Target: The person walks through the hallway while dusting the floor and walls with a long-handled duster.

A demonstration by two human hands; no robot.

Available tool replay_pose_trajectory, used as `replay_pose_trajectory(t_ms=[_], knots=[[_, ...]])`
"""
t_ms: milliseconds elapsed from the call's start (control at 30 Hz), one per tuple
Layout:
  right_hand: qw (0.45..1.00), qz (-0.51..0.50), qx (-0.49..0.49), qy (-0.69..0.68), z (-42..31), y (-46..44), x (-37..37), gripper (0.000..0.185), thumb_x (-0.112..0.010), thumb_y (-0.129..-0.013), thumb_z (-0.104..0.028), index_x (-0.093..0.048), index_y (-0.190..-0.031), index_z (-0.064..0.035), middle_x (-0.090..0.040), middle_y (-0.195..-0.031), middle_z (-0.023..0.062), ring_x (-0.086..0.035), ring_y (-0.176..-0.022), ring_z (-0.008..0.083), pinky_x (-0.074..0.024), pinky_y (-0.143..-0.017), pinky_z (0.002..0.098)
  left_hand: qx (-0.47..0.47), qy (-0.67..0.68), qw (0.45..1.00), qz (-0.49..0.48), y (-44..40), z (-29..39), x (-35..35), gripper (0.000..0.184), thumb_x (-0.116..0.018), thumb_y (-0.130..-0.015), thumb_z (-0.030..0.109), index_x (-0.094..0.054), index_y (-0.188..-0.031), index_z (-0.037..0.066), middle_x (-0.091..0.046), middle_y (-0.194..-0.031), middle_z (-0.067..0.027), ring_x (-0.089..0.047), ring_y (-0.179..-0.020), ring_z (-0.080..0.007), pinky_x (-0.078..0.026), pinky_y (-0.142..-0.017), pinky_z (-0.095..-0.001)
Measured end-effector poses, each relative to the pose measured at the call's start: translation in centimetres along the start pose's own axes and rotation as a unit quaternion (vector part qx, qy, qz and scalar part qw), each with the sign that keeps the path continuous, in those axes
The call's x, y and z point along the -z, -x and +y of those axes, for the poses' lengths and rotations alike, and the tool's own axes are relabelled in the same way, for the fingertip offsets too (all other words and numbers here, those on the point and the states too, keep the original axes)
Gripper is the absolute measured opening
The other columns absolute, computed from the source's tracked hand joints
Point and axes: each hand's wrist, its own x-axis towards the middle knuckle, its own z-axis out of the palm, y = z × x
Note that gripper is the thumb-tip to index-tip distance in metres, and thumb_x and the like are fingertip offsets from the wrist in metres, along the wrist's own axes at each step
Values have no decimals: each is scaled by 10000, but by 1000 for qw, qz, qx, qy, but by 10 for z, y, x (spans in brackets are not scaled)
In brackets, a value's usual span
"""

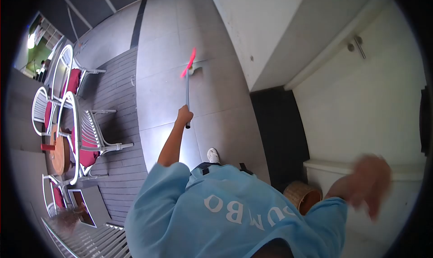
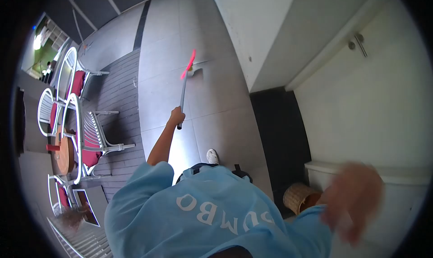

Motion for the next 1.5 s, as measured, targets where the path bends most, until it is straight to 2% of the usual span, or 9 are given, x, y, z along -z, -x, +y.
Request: replay_pose_trajectory(t_ms=[67, 233, 500, 533, 600, 800, 1067, 1167, 1500], knots=[[900, 415, 126, -36, 91, -63, 12, 228, -508, -810, -283, -528, -787, -58, -521, -591, 48, -492, -483, 139, -421, -442, 278, 65, 139, 986, -60, 31, 4, 59, 275, -538, -658, 53, -513, -909, -58, -548, -637, -147, -542, -471, -205, -448, -412, -320], [847, 360, -262, -288, 286, -146, 45, 231, -461, -839, -243, -506, -960, -52, -555, -805, 70, -546, -732, 151, -444, -674, 282, 205, 388, 887, -142, 134, 0, 131, 529, -568, -676, 80, -403, -1168, -26, -577, -718, -121, -506, -481, -151, -427, -384, -273], [725, 404, -394, -394, 499, -234, 52, 496, -594, -733, -340, -397, -1083, -50, -522, -899, 132, -549, -663, 219, -463, -477, 348, 197, 621, 730, -206, 104, 84, 58, 586, -503, -780, 279, -277, -1252, 15, -519, -1020, -148, -564, -689, -212, -483, -598, -310], [746, 344, -413, -393, 503, -228, 73, 376, -591, -739, -289, -443, -971, -33, -518, -793, 113, -538, -609, 211, -464, -483, 345, 149, 617, 747, -195, 104, 104, 72, 355, -440, -824, 285, -422, -1087, 47, -571, -773, -79, -580, -556, -164, -497, -494, -250], [739, 291, -466, -390, 486, -221, 118, 139, -563, -751, -134, -504, -701, -18, -472, -554, 45, -492, -474, 172, -454, -477, 325, 126, 645, 728, -198, 97, 112, 83, 396, -421, -832, 286, -400, -1144, 43, -587, -808, -98, -587, -573, -162, -498, -516, -234], [802, 50, -560, -202, 441, -181, 235, 241, -468, -747, -9, -478, -988, -16, -494, -640, 28, -430, -450, 87, -398, -427, 210, 107, 428, 894, 81, 107, 49, 62, 157, -567, -679, 109, -648, -802, 54, -600, -734, -109, -583, -654, -170, -463, -613, -268], [752, -371, -502, -211, 406, -279, 215, 514, -460, -767, -50, -304, -1256, -57, -490, -754, 10, -432, -532, 34, -370, -425, 165, 292, 502, 782, 226, 188, 60, 22, 263, -508, -616, -29, -620, -844, 36, -551, -644, -61, -518, -613, -123, -427, -598, -244], [802, -428, -391, -143, 494, -309, 131, 437, -441, -779, -63, -374, -1210, -45, -496, -653, -14, -424, -448, 51, -372, -421, 174, 335, 504, 749, 270, 211, 61, 20, 291, -491, -615, -44, -612, -868, 32, -550, -647, -53, -518, -616, -129, -424, -605, -243], [720, -521, -458, 34, 535, -428, -46, 555, -502, -728, -36, -306, -1247, -13, -533, -616, 51, -443, -406, 96, -396, -387, 234, 461, 428, 659, 412, 280, 63, 30, 313, -502, -623, -30, -584, -913, 55, -548, -669, -81, -541, -637, -196, -432, -619, -283]])
